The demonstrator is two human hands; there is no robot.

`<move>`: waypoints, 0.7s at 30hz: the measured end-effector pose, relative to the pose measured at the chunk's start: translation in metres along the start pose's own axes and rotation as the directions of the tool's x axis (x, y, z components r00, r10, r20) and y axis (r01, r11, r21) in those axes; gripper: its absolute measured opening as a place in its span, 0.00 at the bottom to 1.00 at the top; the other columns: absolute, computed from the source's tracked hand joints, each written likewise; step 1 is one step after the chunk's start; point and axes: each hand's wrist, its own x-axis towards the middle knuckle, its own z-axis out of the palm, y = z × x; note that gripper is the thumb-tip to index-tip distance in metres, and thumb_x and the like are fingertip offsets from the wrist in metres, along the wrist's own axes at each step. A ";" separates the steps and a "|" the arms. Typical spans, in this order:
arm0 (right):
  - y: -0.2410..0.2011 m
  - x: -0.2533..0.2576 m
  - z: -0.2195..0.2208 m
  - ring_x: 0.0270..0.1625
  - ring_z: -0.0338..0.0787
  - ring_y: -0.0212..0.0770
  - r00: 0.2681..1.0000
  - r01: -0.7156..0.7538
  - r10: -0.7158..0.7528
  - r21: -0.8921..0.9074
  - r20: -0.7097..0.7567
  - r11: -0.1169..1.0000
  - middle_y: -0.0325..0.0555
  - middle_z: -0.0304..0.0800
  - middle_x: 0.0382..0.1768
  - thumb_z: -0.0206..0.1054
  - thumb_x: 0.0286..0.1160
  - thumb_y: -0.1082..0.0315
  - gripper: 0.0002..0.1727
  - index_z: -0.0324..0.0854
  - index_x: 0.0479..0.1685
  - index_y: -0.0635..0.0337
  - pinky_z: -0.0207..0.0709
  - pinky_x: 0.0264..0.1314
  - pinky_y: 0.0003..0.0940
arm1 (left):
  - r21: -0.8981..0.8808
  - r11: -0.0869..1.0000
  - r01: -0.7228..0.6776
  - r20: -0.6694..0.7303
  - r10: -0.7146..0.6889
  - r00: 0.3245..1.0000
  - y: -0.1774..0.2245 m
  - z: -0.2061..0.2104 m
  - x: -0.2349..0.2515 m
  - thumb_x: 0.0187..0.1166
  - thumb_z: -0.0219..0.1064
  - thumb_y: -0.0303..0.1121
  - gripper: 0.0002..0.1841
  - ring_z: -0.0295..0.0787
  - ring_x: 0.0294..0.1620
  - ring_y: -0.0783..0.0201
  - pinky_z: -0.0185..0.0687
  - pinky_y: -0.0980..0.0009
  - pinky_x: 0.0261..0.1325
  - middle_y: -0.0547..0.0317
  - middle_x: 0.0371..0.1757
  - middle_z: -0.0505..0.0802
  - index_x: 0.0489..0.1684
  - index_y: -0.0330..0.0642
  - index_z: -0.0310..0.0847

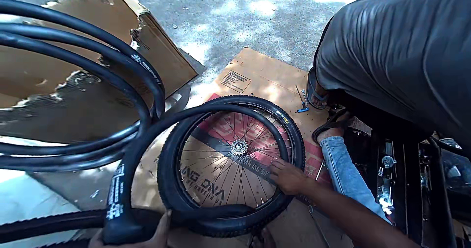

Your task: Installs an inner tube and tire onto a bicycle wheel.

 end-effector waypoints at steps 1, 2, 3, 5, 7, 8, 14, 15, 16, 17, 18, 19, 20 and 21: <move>0.019 0.005 0.001 0.89 0.66 0.58 0.999 0.012 -0.009 -0.063 0.051 0.998 0.55 0.77 0.80 0.63 0.81 0.57 0.23 0.81 0.72 0.53 0.44 0.97 0.58 | 0.138 0.990 0.029 0.038 -0.034 0.999 -0.004 0.002 0.011 0.55 0.87 0.51 0.68 0.74 0.81 0.42 0.72 0.58 0.82 0.22 0.82 0.71 0.90 0.21 0.39; 0.036 0.008 0.002 0.90 0.65 0.58 0.995 0.032 -0.021 -0.121 0.095 0.992 0.54 0.77 0.80 0.59 0.84 0.46 0.26 0.84 0.71 0.50 0.42 0.97 0.58 | 0.245 0.969 0.044 0.062 -0.061 0.996 -0.007 0.005 0.018 0.55 0.86 0.55 0.72 0.65 0.87 0.38 0.65 0.55 0.87 0.22 0.86 0.63 0.92 0.22 0.33; 0.047 0.010 0.005 0.89 0.67 0.56 0.992 0.064 -0.044 -0.165 0.118 0.984 0.52 0.81 0.77 0.56 0.84 0.38 0.29 0.86 0.69 0.44 0.43 0.97 0.57 | 0.355 0.935 0.004 0.073 -0.032 0.997 -0.009 0.007 0.018 0.56 0.83 0.60 0.72 0.58 0.90 0.34 0.57 0.51 0.90 0.21 0.89 0.58 0.92 0.22 0.33; 0.049 0.016 0.005 0.82 0.76 0.55 0.984 0.142 -0.117 -0.187 0.138 0.972 0.51 0.87 0.68 0.55 0.84 0.36 0.29 0.90 0.61 0.45 0.48 0.96 0.56 | 0.368 0.898 -0.240 0.202 0.175 0.964 -0.002 0.011 0.003 0.63 0.77 0.60 0.64 0.54 0.89 0.24 0.51 0.39 0.90 0.15 0.87 0.58 0.89 0.18 0.43; 0.033 0.020 0.013 0.73 0.82 0.57 0.978 0.147 -0.124 -0.131 0.171 0.980 0.55 0.89 0.61 0.56 0.87 0.41 0.27 0.89 0.55 0.55 0.59 0.89 0.56 | 0.173 0.841 -0.512 0.539 0.354 0.764 0.021 0.021 -0.036 0.65 0.73 0.67 0.61 0.56 0.88 0.22 0.49 0.32 0.89 0.16 0.84 0.65 0.86 0.20 0.56; 0.023 0.017 0.021 0.69 0.84 0.60 0.977 0.112 -0.098 -0.067 0.190 0.991 0.59 0.89 0.59 0.56 0.88 0.43 0.28 0.87 0.54 0.59 0.67 0.81 0.60 | 0.065 0.810 -0.583 0.697 0.381 0.608 0.035 0.031 -0.064 0.60 0.74 0.73 0.64 0.57 0.89 0.26 0.47 0.33 0.90 0.21 0.86 0.67 0.86 0.24 0.59; -0.052 -0.013 0.066 0.71 0.83 0.64 0.975 -0.061 0.017 0.195 0.222 0.979 0.63 0.86 0.64 0.62 0.82 0.70 0.20 0.79 0.72 0.59 0.69 0.79 0.63 | 0.025 0.724 -0.689 0.950 0.197 0.241 0.008 0.113 -0.175 0.52 0.82 0.64 0.66 0.68 0.87 0.39 0.52 0.35 0.88 0.38 0.87 0.72 0.93 0.35 0.52; -0.057 -0.014 0.075 0.75 0.81 0.62 0.981 -0.045 0.006 0.197 0.195 0.979 0.59 0.85 0.68 0.64 0.77 0.76 0.25 0.77 0.76 0.55 0.66 0.84 0.60 | 0.074 0.722 -0.688 0.954 0.151 0.261 -0.006 0.120 -0.172 0.55 0.83 0.61 0.63 0.71 0.84 0.37 0.54 0.33 0.86 0.36 0.84 0.75 0.93 0.37 0.53; -0.057 -0.013 0.081 0.78 0.79 0.60 0.988 -0.025 -0.005 0.186 0.157 0.982 0.56 0.84 0.71 0.63 0.77 0.78 0.27 0.77 0.77 0.51 0.64 0.87 0.58 | 0.074 0.710 -0.701 0.942 0.180 0.282 -0.022 0.123 -0.169 0.56 0.83 0.56 0.59 0.75 0.80 0.35 0.58 0.33 0.84 0.35 0.81 0.79 0.92 0.38 0.57; -0.054 -0.010 0.084 0.78 0.79 0.59 0.993 -0.008 -0.011 0.159 0.116 0.987 0.54 0.85 0.71 0.61 0.79 0.78 0.25 0.80 0.75 0.48 0.65 0.86 0.58 | 0.051 0.692 -0.720 0.923 0.242 0.298 -0.034 0.124 -0.167 0.57 0.83 0.51 0.54 0.78 0.77 0.34 0.61 0.33 0.82 0.34 0.78 0.81 0.90 0.38 0.62; -0.049 -0.004 0.083 0.76 0.80 0.60 0.996 0.003 -0.013 0.123 0.083 0.992 0.55 0.85 0.69 0.60 0.80 0.77 0.23 0.83 0.71 0.48 0.67 0.83 0.60 | 0.043 0.670 -0.741 0.913 0.275 0.301 -0.043 0.125 -0.164 0.59 0.82 0.50 0.52 0.77 0.77 0.33 0.60 0.34 0.83 0.34 0.79 0.81 0.89 0.39 0.63; -0.045 0.004 0.083 0.74 0.80 0.61 0.998 -0.002 -0.004 0.086 0.060 0.996 0.57 0.84 0.68 0.61 0.79 0.77 0.20 0.86 0.65 0.49 0.70 0.79 0.62 | 0.041 0.659 -0.751 0.909 0.288 0.302 -0.048 0.125 -0.164 0.60 0.81 0.50 0.52 0.74 0.80 0.32 0.57 0.33 0.85 0.32 0.81 0.77 0.90 0.38 0.62; -0.043 0.010 0.083 0.71 0.81 0.61 0.999 -0.014 0.012 0.049 0.050 0.999 0.57 0.84 0.65 0.61 0.78 0.76 0.18 0.87 0.61 0.50 0.72 0.75 0.62 | 0.047 0.655 -0.754 0.903 0.295 0.313 -0.049 0.126 -0.166 0.62 0.81 0.50 0.51 0.71 0.83 0.31 0.55 0.34 0.86 0.31 0.83 0.75 0.89 0.37 0.63; -0.043 0.013 0.085 0.68 0.83 0.61 0.999 -0.029 0.028 0.011 0.046 1.000 0.57 0.85 0.62 0.60 0.78 0.76 0.16 0.88 0.57 0.52 0.73 0.71 0.61 | 0.056 0.655 -0.753 0.890 0.308 0.335 -0.047 0.129 -0.171 0.62 0.80 0.49 0.49 0.73 0.81 0.32 0.58 0.35 0.85 0.31 0.80 0.78 0.87 0.34 0.65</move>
